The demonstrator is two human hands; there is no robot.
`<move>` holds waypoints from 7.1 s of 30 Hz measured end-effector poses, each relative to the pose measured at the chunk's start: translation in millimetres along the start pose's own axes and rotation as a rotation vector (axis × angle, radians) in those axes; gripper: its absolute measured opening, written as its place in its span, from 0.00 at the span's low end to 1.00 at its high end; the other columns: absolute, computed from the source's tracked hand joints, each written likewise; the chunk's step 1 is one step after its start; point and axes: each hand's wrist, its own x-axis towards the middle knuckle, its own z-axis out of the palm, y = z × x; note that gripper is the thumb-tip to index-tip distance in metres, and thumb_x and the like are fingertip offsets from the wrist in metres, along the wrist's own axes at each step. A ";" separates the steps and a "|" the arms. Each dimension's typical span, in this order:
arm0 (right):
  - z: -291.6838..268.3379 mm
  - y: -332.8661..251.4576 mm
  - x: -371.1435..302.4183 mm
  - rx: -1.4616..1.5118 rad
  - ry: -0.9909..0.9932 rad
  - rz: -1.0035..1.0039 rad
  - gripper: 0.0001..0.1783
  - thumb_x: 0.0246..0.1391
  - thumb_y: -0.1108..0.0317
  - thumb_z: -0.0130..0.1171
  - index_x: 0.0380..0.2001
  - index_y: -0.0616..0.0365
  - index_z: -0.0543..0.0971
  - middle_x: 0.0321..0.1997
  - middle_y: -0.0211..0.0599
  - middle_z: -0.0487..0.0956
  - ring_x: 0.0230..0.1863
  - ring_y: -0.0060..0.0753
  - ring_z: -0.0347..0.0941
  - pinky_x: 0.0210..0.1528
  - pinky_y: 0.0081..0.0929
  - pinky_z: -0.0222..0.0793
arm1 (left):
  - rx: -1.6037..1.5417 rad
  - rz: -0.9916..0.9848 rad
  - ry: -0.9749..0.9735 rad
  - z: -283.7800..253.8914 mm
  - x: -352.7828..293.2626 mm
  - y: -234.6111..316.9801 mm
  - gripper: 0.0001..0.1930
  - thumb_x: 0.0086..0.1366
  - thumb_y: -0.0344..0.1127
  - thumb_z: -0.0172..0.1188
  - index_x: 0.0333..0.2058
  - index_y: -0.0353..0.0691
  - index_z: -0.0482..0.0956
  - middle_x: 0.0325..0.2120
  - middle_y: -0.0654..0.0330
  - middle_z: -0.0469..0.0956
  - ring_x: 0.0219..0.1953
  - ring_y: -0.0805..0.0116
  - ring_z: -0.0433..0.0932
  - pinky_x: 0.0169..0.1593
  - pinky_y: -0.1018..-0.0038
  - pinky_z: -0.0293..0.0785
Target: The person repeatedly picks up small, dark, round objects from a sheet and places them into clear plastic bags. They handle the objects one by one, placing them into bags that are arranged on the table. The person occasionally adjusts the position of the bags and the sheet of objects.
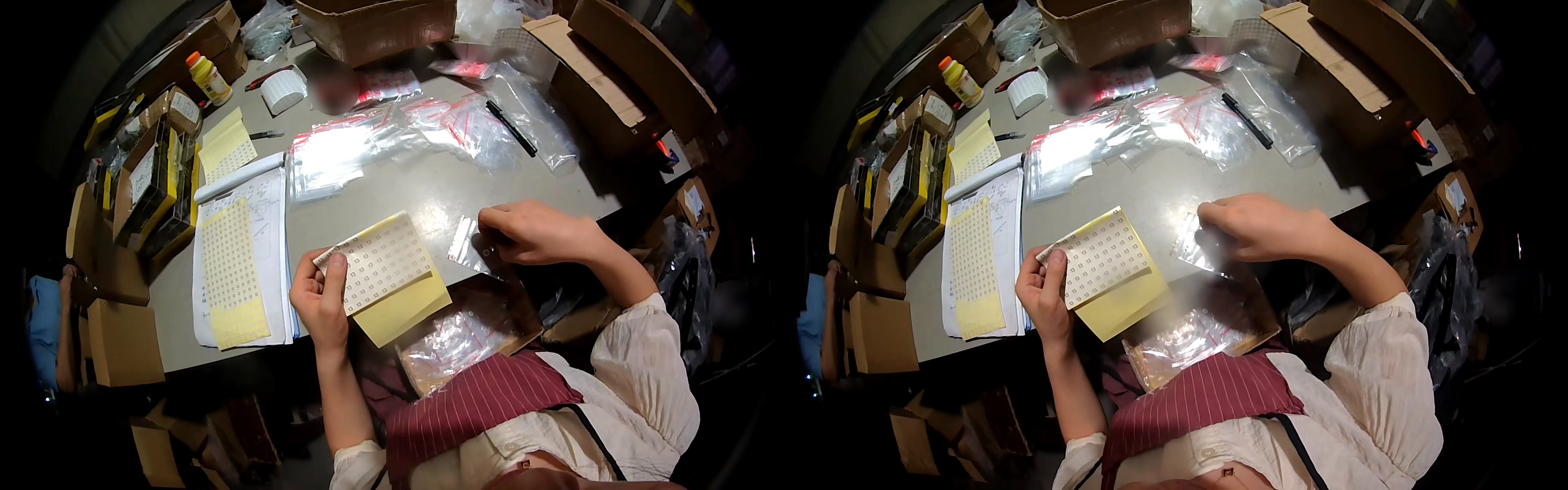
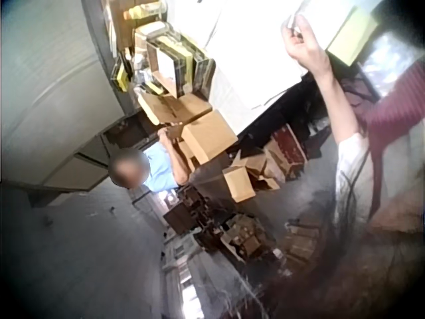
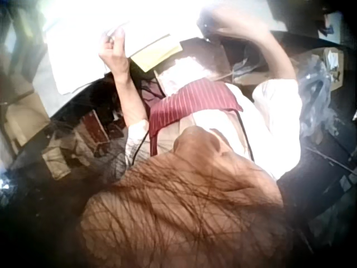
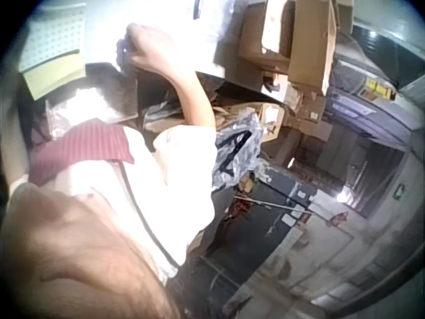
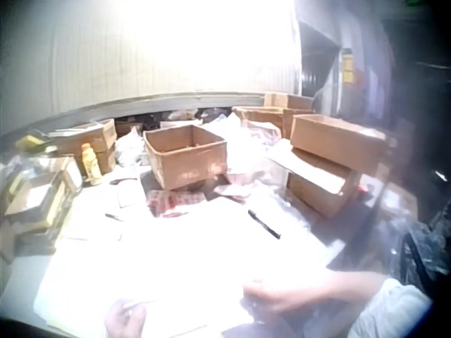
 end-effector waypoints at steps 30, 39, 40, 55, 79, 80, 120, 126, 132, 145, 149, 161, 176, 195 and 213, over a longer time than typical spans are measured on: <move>30.3 -46.4 36.0 -0.234 0.643 -0.337 0.14 0.44 0.70 0.65 0.37 0.58 0.76 0.34 0.40 0.73 0.37 0.45 0.73 0.42 0.38 0.72 | 0.468 0.148 -0.155 62.6 -26.1 -2.0 0.11 0.68 0.34 0.66 0.29 0.35 0.78 0.16 0.55 0.78 0.18 0.73 0.72 0.25 0.72 0.68; 26.8 -21.8 34.7 -0.252 0.700 -0.476 0.14 0.43 0.75 0.61 0.37 0.60 0.75 0.35 0.41 0.74 0.38 0.47 0.75 0.42 0.40 0.73 | 0.305 -0.102 -0.141 59.2 -10.8 -7.7 0.12 0.70 0.33 0.63 0.28 0.34 0.75 0.15 0.67 0.73 0.21 0.85 0.65 0.24 0.79 0.61; 17.0 -4.3 36.6 -0.162 0.682 -0.336 0.14 0.43 0.76 0.60 0.37 0.60 0.74 0.35 0.44 0.75 0.40 0.51 0.75 0.43 0.43 0.72 | 0.244 -0.117 -0.107 57.8 -10.8 -7.3 0.12 0.70 0.33 0.63 0.29 0.34 0.75 0.16 0.68 0.73 0.21 0.86 0.65 0.24 0.79 0.60; -1.5 -4.2 -7.9 0.308 0.391 -0.011 0.09 0.56 0.72 0.62 0.40 0.61 0.77 0.36 0.46 0.80 0.38 0.47 0.79 0.40 0.38 0.76 | 0.074 -0.042 -0.083 48.9 -11.5 -7.0 0.08 0.72 0.32 0.61 0.35 0.33 0.77 0.22 0.72 0.73 0.23 0.89 0.64 0.26 0.85 0.56; -1.5 -3.2 25.0 0.158 0.178 -0.095 0.10 0.56 0.66 0.64 0.35 0.61 0.77 0.31 0.47 0.78 0.35 0.52 0.77 0.38 0.43 0.71 | -0.612 -0.227 0.157 9.8 -2.0 -7.1 0.16 0.80 0.43 0.47 0.45 0.37 0.79 0.30 0.62 0.79 0.28 0.74 0.77 0.32 0.79 0.75; -6.8 -6.9 23.7 0.147 0.177 -0.074 0.11 0.56 0.66 0.64 0.36 0.62 0.77 0.32 0.48 0.78 0.36 0.53 0.77 0.38 0.43 0.71 | -0.634 -0.221 0.111 7.6 -1.7 -9.8 0.17 0.80 0.43 0.48 0.46 0.36 0.79 0.32 0.61 0.81 0.31 0.74 0.79 0.34 0.79 0.76; -40.8 43.4 9.8 -0.260 0.024 0.326 0.23 0.51 0.54 0.71 0.37 0.63 0.77 0.32 0.54 0.80 0.40 0.63 0.77 0.42 0.51 0.72 | -0.504 -0.142 -0.057 15.0 -3.0 3.2 0.10 0.77 0.38 0.54 0.38 0.38 0.76 0.31 0.64 0.79 0.32 0.79 0.76 0.39 0.82 0.72; -25.1 17.6 0.8 -0.150 0.160 0.144 0.24 0.56 0.49 0.68 0.40 0.61 0.78 0.34 0.49 0.81 0.40 0.59 0.78 0.44 0.50 0.72 | -0.512 -0.160 -0.120 15.5 -2.4 -3.8 0.10 0.77 0.36 0.54 0.40 0.35 0.77 0.33 0.61 0.81 0.33 0.78 0.78 0.40 0.82 0.73; 4.8 78.6 11.7 -0.453 0.339 0.215 0.40 0.64 0.45 0.60 0.61 0.74 0.69 0.67 0.68 0.69 0.68 0.66 0.65 0.71 0.48 0.62 | -0.430 -0.097 -0.075 19.5 -2.8 -0.9 0.11 0.77 0.36 0.53 0.38 0.35 0.77 0.32 0.61 0.81 0.32 0.78 0.77 0.39 0.82 0.73; 5.5 -2.6 -24.1 -0.011 0.376 -0.080 0.17 0.47 0.77 0.63 0.44 0.60 0.77 0.43 0.48 0.80 0.50 0.55 0.74 0.52 0.46 0.71 | -0.073 -0.162 -0.298 35.3 -22.4 6.8 0.12 0.76 0.31 0.54 0.47 0.27 0.81 0.39 0.59 0.84 0.39 0.77 0.80 0.45 0.81 0.75; -0.7 -27.2 -11.3 0.110 0.478 -0.182 0.15 0.50 0.76 0.65 0.42 0.60 0.76 0.42 0.47 0.78 0.48 0.53 0.74 0.49 0.44 0.71 | 0.029 -0.184 -0.264 52.6 -37.4 -1.2 0.07 0.73 0.30 0.60 0.41 0.31 0.82 0.31 0.61 0.85 0.33 0.81 0.77 0.37 0.80 0.74; 35.0 -48.0 13.1 -0.095 0.459 -0.283 0.21 0.39 0.75 0.68 0.40 0.59 0.74 0.40 0.43 0.75 0.45 0.51 0.72 0.49 0.41 0.70 | 0.463 -0.005 -0.265 74.1 -49.7 12.2 0.12 0.73 0.35 0.62 0.32 0.34 0.77 0.15 0.57 0.78 0.19 0.79 0.69 0.24 0.74 0.67; 4.1 -32.2 15.2 0.088 0.471 -0.370 0.13 0.45 0.72 0.67 0.34 0.56 0.75 0.32 0.40 0.77 0.37 0.47 0.76 0.40 0.41 0.73 | 0.406 -0.050 -0.120 53.2 -30.7 -0.3 0.11 0.71 0.32 0.61 0.30 0.33 0.77 0.14 0.62 0.75 0.20 0.84 0.67 0.24 0.77 0.63; -8.8 10.0 28.4 -0.113 -0.025 -0.024 0.30 0.57 0.45 0.68 0.44 0.64 0.78 0.30 0.54 0.80 0.38 0.58 0.79 0.38 0.48 0.71 | -0.154 -0.311 -0.277 9.8 -10.8 16.9 0.09 0.73 0.33 0.59 0.32 0.37 0.75 0.25 0.67 0.77 0.25 0.84 0.71 0.30 0.84 0.65; -19.5 4.8 39.0 0.128 0.014 -0.040 0.11 0.57 0.70 0.61 0.41 0.64 0.75 0.35 0.48 0.79 0.38 0.53 0.77 0.41 0.43 0.72 | -0.130 -0.279 -0.310 5.0 -13.4 12.1 0.08 0.72 0.32 0.60 0.34 0.33 0.78 0.27 0.64 0.80 0.27 0.83 0.75 0.32 0.83 0.69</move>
